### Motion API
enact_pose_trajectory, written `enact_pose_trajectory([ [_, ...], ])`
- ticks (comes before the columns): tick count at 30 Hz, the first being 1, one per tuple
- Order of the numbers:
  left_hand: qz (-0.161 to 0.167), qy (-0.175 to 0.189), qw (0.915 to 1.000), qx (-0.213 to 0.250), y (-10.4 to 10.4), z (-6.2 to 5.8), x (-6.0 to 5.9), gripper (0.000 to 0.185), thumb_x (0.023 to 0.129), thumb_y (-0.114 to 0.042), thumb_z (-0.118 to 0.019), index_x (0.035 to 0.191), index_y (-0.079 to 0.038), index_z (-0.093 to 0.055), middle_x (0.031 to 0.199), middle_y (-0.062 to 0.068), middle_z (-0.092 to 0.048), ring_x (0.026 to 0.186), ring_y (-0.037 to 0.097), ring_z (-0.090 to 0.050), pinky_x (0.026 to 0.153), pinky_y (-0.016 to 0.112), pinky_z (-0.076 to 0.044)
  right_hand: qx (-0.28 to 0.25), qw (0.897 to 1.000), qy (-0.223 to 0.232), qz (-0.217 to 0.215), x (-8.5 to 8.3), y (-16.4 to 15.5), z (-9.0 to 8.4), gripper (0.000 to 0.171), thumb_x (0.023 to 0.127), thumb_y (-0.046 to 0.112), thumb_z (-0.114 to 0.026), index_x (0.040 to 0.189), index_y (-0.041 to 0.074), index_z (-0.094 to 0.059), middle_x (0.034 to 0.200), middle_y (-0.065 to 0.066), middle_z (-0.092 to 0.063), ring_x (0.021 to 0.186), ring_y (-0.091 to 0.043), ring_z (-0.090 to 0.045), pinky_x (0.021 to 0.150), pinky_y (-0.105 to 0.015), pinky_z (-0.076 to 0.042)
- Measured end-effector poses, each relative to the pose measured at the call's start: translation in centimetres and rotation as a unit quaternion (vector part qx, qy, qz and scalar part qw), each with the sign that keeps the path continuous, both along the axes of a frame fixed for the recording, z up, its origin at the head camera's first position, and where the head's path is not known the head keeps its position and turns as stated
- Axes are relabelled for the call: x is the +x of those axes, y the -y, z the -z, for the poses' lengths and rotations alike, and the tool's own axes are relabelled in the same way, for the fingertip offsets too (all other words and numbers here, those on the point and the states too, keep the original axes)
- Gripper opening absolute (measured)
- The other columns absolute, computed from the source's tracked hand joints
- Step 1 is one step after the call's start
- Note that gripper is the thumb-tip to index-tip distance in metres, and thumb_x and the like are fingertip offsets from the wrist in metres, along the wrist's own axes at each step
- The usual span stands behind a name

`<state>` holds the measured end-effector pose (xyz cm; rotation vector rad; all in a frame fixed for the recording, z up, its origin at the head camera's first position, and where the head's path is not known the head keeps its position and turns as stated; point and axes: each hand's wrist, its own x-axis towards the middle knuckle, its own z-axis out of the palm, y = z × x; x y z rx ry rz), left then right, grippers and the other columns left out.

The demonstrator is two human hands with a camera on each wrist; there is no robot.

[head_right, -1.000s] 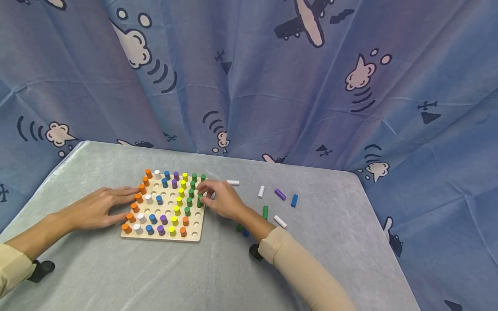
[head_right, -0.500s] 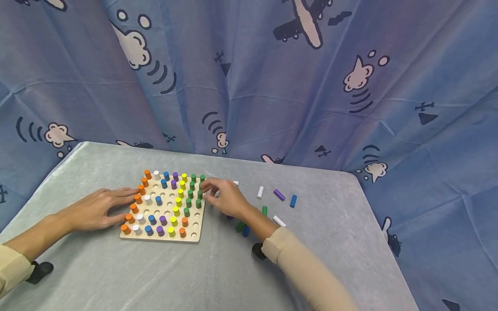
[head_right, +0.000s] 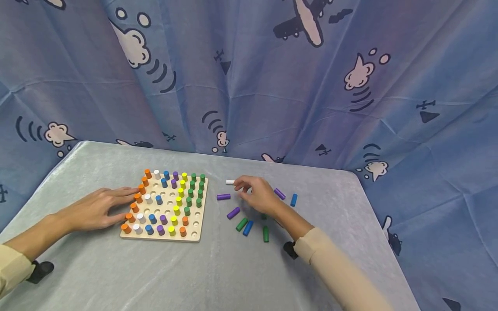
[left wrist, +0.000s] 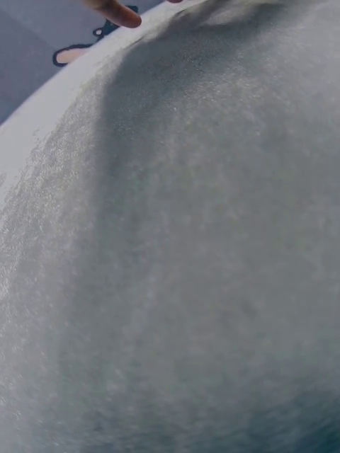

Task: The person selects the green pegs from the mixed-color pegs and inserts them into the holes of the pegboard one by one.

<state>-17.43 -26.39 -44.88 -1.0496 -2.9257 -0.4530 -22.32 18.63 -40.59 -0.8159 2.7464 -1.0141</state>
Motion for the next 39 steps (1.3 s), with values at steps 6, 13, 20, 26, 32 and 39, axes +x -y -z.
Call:
enact_pose_trajectory([
  [6,0.002,-0.003,1.0,0.002,0.0,-0.1,0.1,0.055,0.092,-0.032,-0.07,0.135,0.001,-0.061,0.144,0.013,-0.054,0.132,0.037,-0.051,0.096,0.058,-0.045,0.022,1.0,0.003,0.019,0.5,-3.5,0.5,0.026,0.091,-0.003,-0.068,0.116,0.0,-0.069,0.102,-0.009,-0.075,0.089,-0.019,-0.065,0.075,-0.038,-0.049],
  [13,0.005,-0.007,0.9999,0.009,0.0,-0.1,0.1,0.054,0.092,-0.032,-0.07,0.135,0.0,-0.061,0.144,0.013,-0.054,0.131,0.036,-0.052,0.095,0.057,-0.046,0.043,0.998,0.042,0.014,1.0,-5.9,1.5,0.03,0.09,-0.01,-0.063,0.118,-0.001,-0.068,0.106,-0.01,-0.074,0.097,-0.025,-0.068,0.077,-0.036,-0.05],
  [20,0.006,-0.005,0.9999,0.012,0.0,-0.1,0.1,0.055,0.092,-0.031,-0.069,0.135,0.001,-0.06,0.144,0.013,-0.054,0.131,0.037,-0.052,0.096,0.058,-0.045,0.04,0.997,0.059,0.006,1.2,-7.1,2.5,0.033,0.088,-0.016,-0.062,0.116,-0.002,-0.068,0.108,-0.011,-0.072,0.101,-0.027,-0.067,0.086,-0.045,-0.053],
  [26,0.006,-0.004,0.9999,0.011,0.1,0.0,0.1,0.054,0.092,-0.031,-0.069,0.135,0.001,-0.06,0.144,0.013,-0.054,0.131,0.037,-0.052,0.097,0.058,-0.045,0.027,0.997,0.065,0.023,1.5,-7.4,3.3,0.031,0.087,-0.015,-0.064,0.114,0.0,-0.069,0.107,-0.009,-0.072,0.1,-0.024,-0.067,0.09,-0.046,-0.052],
  [32,0.005,-0.004,0.9999,0.012,0.1,0.1,0.1,0.054,0.092,-0.031,-0.069,0.135,0.001,-0.06,0.144,0.012,-0.054,0.131,0.037,-0.052,0.097,0.058,-0.045,0.025,0.999,0.04,0.024,1.9,-7.5,3.9,0.03,0.087,-0.013,-0.066,0.112,0.002,-0.07,0.107,-0.008,-0.071,0.099,-0.023,-0.065,0.086,-0.044,-0.053],
  [39,0.005,-0.003,0.9999,0.009,0.1,0.1,0.0,0.055,0.092,-0.032,-0.069,0.135,0.001,-0.06,0.145,0.012,-0.054,0.131,0.036,-0.052,0.097,0.058,-0.045,0.023,0.999,0.03,0.026,2.1,-7.7,4.4,0.031,0.085,-0.012,-0.066,0.112,0.003,-0.07,0.108,-0.006,-0.071,0.098,-0.021,-0.063,0.087,-0.042,-0.052],
])
